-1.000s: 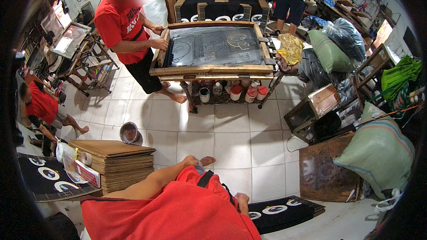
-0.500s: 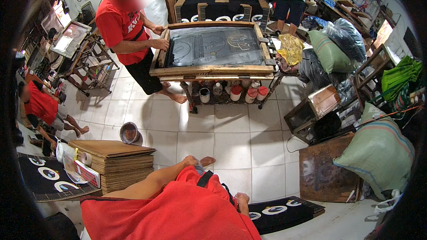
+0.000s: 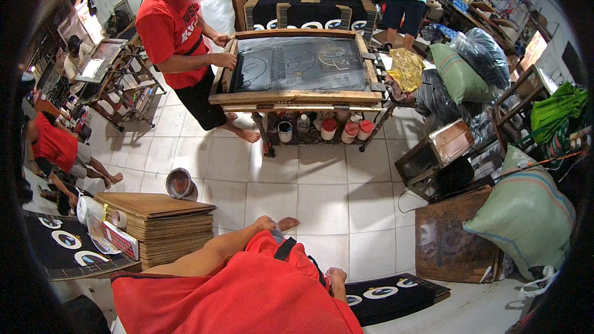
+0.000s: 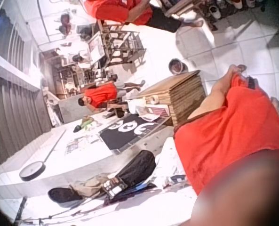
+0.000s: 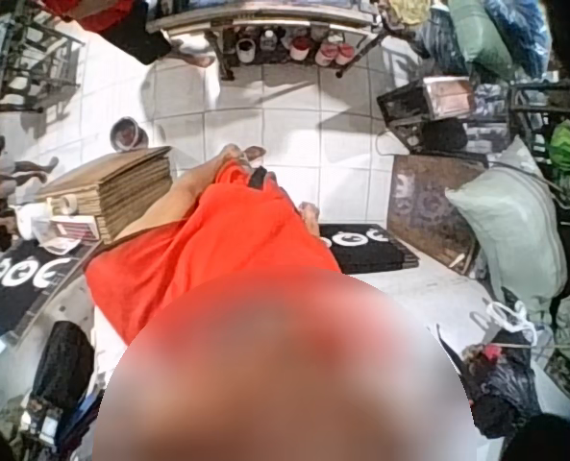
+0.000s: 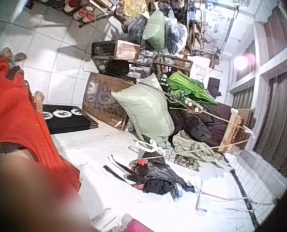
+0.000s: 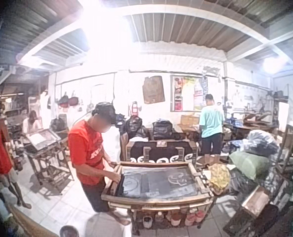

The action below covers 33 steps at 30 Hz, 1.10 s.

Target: The person repeatedly picks up printed black fabric panels, places them on a screen printing table, and stacks them on the floor. A coworker performs the actual screen printing on the table while the camera wearer handles the finished panels.

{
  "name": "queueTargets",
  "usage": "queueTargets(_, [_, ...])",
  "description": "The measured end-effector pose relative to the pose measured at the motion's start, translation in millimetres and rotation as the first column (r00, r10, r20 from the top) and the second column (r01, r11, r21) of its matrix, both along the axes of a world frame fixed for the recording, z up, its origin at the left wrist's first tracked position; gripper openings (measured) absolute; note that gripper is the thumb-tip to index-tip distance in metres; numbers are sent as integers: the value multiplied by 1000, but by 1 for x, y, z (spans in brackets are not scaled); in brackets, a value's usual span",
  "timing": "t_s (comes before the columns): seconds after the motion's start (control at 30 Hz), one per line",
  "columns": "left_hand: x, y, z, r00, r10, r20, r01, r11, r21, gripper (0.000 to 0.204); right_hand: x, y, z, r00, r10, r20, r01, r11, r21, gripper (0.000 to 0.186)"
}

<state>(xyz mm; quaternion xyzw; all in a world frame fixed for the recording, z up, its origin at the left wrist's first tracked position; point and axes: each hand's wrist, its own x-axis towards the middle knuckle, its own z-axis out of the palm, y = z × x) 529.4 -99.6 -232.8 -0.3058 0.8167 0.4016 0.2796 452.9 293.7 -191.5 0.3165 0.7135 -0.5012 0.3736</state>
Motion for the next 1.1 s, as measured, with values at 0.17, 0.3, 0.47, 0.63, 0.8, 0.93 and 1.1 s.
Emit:
queueTargets(0.17, [2, -8, -32, 939, -324, -117, 312, 944, -110, 39, 1, -1, -2, 999, 32, -28, -32, 999, -29, 15])
queueTargets(0.3, [2, -6, -16, 992, -114, -60, 114, 993, 6, 43, 3, 1, -9, 999, -48, -17, 47, 997, -63, 8])
queueTargets(0.47, [-2, 0, 20, 996, 87, 3, -87, 995, 56, 43, 0, 10, -16, 966, 254, -57, -256, 966, -38, 14])
queueTargets(0.63, [-2, 1, 24, 995, -59, -85, 62, 998, 28, 43, 4, 9, -18, 993, 100, -56, -102, 994, -41, 6])
queueTargets(0.8, [-1, 2, 11, 996, 85, -16, -84, 996, 22, 36, 4, 8, -19, 1000, -15, -10, 15, 1000, -25, 14])
queueTargets(0.93, [0, 1, 3, 996, 41, -82, -40, 999, 19, 37, 2, 13, -30, 997, 61, -42, -63, 998, -30, 14])
queueTargets(1.1, [1, 1, 0, 991, 130, -14, -129, 991, 33, 38, 0, 24, -50, 775, 569, -276, -565, 819, 102, 8])
